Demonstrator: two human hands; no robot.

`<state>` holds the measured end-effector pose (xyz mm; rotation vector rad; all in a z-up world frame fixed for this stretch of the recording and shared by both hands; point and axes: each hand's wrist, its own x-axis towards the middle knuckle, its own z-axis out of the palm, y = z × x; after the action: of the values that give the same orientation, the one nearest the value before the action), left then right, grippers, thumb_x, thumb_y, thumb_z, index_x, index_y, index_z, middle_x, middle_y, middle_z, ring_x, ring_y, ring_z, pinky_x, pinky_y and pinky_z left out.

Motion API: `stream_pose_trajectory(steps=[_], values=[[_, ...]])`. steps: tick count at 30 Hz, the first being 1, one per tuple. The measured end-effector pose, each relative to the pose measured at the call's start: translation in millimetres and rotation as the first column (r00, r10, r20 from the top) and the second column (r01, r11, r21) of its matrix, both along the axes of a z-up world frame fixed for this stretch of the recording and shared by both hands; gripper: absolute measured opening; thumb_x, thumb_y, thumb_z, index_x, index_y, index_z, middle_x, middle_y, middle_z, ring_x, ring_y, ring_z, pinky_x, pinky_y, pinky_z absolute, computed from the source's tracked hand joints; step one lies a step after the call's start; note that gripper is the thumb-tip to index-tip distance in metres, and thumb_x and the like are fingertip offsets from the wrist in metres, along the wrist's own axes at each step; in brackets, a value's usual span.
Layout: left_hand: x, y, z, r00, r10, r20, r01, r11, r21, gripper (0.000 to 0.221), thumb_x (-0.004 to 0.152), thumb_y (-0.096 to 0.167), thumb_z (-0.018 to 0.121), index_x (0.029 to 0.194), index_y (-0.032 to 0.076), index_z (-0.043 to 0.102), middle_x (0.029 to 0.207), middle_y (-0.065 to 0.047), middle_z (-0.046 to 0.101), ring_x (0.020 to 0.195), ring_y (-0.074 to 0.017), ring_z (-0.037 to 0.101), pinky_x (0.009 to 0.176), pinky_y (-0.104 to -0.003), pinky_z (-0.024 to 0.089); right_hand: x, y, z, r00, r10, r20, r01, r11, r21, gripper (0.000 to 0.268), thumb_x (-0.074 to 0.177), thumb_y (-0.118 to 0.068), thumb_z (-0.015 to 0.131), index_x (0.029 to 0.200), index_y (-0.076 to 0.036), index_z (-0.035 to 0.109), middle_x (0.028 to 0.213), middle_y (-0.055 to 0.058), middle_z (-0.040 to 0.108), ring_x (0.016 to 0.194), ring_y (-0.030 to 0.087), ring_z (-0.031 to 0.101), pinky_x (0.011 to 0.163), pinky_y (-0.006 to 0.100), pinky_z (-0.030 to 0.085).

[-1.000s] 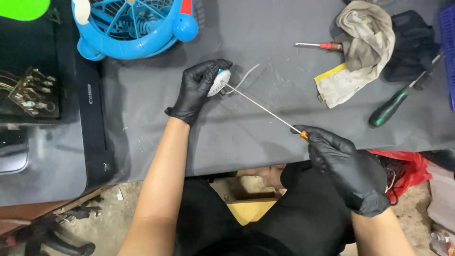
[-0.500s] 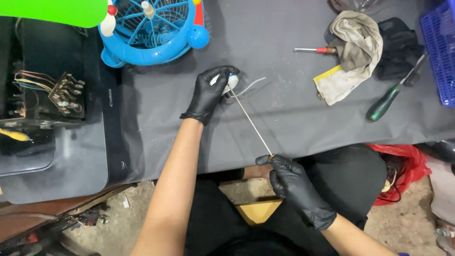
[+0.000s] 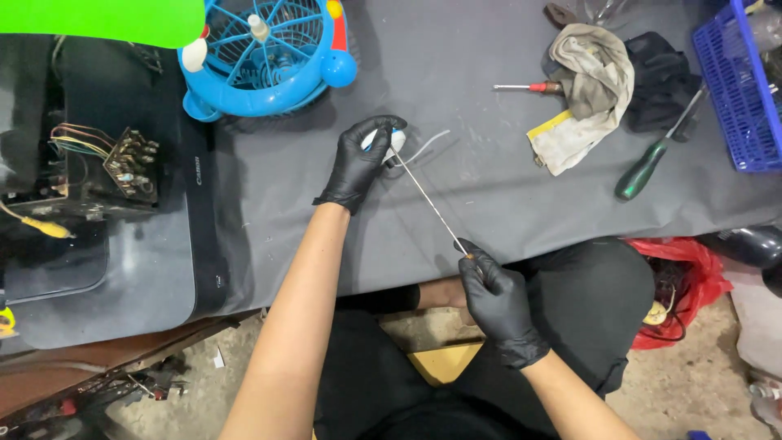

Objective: The person is cleaning the vent holes of a small plastic fan component using a thin screwdriver.

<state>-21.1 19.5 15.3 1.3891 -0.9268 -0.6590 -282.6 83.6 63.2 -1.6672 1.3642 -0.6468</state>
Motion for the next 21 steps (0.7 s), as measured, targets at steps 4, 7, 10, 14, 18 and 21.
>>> stream_pose_trajectory(steps=[4,7,10,14,18,21], values=[[-8,13,26,1.0,0.006,-0.019,-0.005,1.0,0.016,0.017,0.093,0.011,0.061,0.103,0.01,0.075,0.102,-0.011,0.074,0.108,-0.0238,0.066,0.1,-0.041,0.048,0,-5,11,0.97,-0.135,0.204,0.089,0.972,0.218,0.031,0.096,-0.018,0.06,0.072,0.0,0.069,0.052,0.006,0.058,0.063,0.008,0.049,0.059,0.03,0.05],[-7,14,25,0.999,0.018,-0.05,-0.017,1.0,0.013,0.02,0.095,0.013,0.058,0.105,0.011,0.075,0.103,-0.01,0.075,0.108,-0.022,0.065,0.101,-0.041,0.049,5,-13,19,0.945,-0.192,0.264,0.097,0.938,0.334,0.035,0.096,-0.014,0.059,0.062,-0.005,0.061,0.05,0.001,0.05,0.053,0.006,0.046,0.052,0.021,0.04],[-5,13,15,0.998,0.038,-0.049,-0.038,0.999,0.003,0.021,0.096,0.013,0.055,0.105,0.012,0.075,0.102,-0.009,0.074,0.108,-0.0215,0.065,0.1,-0.041,0.049,2,-19,8,0.968,-0.147,0.201,0.076,0.943,0.325,0.03,0.094,-0.016,0.065,0.068,-0.002,0.064,0.056,0.009,0.06,0.07,0.008,0.05,0.063,0.028,0.045],[3,14,-6,0.99,0.141,-0.03,-0.143,0.988,-0.059,0.022,0.097,0.011,0.054,0.107,0.011,0.073,0.103,-0.01,0.074,0.107,-0.0227,0.067,0.099,-0.04,0.05,-16,-57,-30,0.933,-0.013,0.36,-0.07,0.974,0.217,0.02,0.094,-0.01,0.068,0.112,-0.007,0.073,0.08,0.011,0.064,0.077,0.009,0.054,0.07,0.028,0.048],[10,24,-3,0.978,0.197,0.07,-0.182,0.966,-0.181,0.027,0.098,0.007,0.049,0.115,0.008,0.07,0.111,-0.012,0.07,0.112,-0.0261,0.064,0.103,-0.043,0.047,-21,-113,-43,0.856,0.026,0.517,-0.258,0.886,0.384,0.023,0.096,-0.004,0.062,0.118,0.001,0.067,0.058,0.012,0.047,0.052,0.011,0.041,0.049,0.024,0.041],[21,27,5,0.966,0.171,0.192,-0.125,0.965,-0.23,0.028,0.101,0.009,0.046,0.119,0.008,0.067,0.114,-0.012,0.065,0.117,-0.0296,0.059,0.106,-0.045,0.044,2,-125,14,0.84,0.058,0.54,-0.397,0.744,0.538,0.017,0.098,-0.003,0.056,0.11,0.005,0.065,0.061,0.006,0.046,0.048,0.006,0.038,0.048,0.017,0.033]])
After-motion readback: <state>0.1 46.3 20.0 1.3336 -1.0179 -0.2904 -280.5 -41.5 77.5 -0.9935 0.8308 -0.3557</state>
